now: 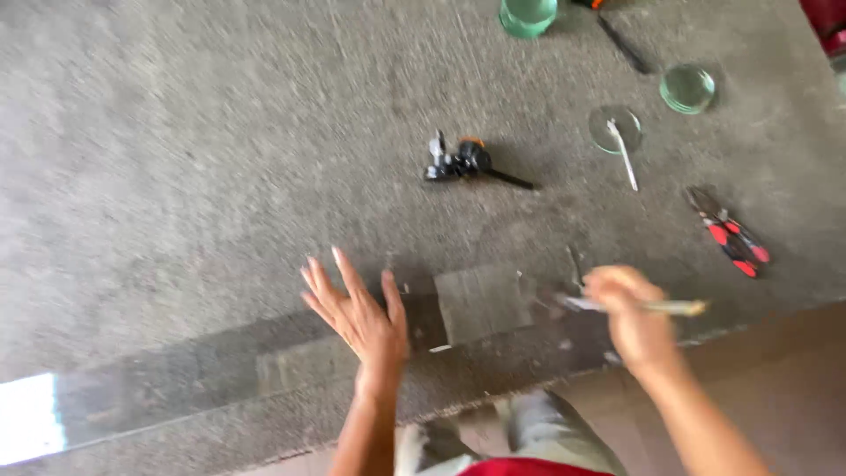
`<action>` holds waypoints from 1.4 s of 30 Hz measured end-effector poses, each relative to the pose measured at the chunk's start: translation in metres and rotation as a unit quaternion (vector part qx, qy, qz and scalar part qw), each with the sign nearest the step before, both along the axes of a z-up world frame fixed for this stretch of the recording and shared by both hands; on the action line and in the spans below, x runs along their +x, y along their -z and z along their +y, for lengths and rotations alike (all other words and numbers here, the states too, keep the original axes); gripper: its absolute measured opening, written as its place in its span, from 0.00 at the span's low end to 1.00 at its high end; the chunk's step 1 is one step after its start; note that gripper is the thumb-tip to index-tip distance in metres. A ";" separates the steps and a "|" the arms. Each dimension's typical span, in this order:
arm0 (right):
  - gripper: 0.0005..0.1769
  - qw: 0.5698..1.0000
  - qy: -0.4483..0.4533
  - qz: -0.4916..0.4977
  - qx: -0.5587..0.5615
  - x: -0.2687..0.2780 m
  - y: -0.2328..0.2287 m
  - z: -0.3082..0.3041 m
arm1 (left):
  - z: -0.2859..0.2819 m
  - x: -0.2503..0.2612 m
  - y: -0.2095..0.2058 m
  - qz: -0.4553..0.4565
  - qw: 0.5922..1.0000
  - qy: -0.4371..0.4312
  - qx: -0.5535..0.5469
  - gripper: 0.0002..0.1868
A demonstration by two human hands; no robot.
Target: Cutting circular pieces from a glass sheet using specialized glass cutting tools and pliers.
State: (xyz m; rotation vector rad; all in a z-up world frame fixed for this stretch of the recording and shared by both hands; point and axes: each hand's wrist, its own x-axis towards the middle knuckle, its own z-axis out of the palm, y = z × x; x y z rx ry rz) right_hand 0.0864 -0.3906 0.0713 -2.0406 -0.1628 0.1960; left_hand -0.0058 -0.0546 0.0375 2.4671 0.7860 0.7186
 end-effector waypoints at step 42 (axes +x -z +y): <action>0.11 0.867 -0.118 0.464 0.134 0.003 -0.012 -0.016 | -0.138 0.020 0.031 -0.192 0.464 -0.213 -0.838 0.21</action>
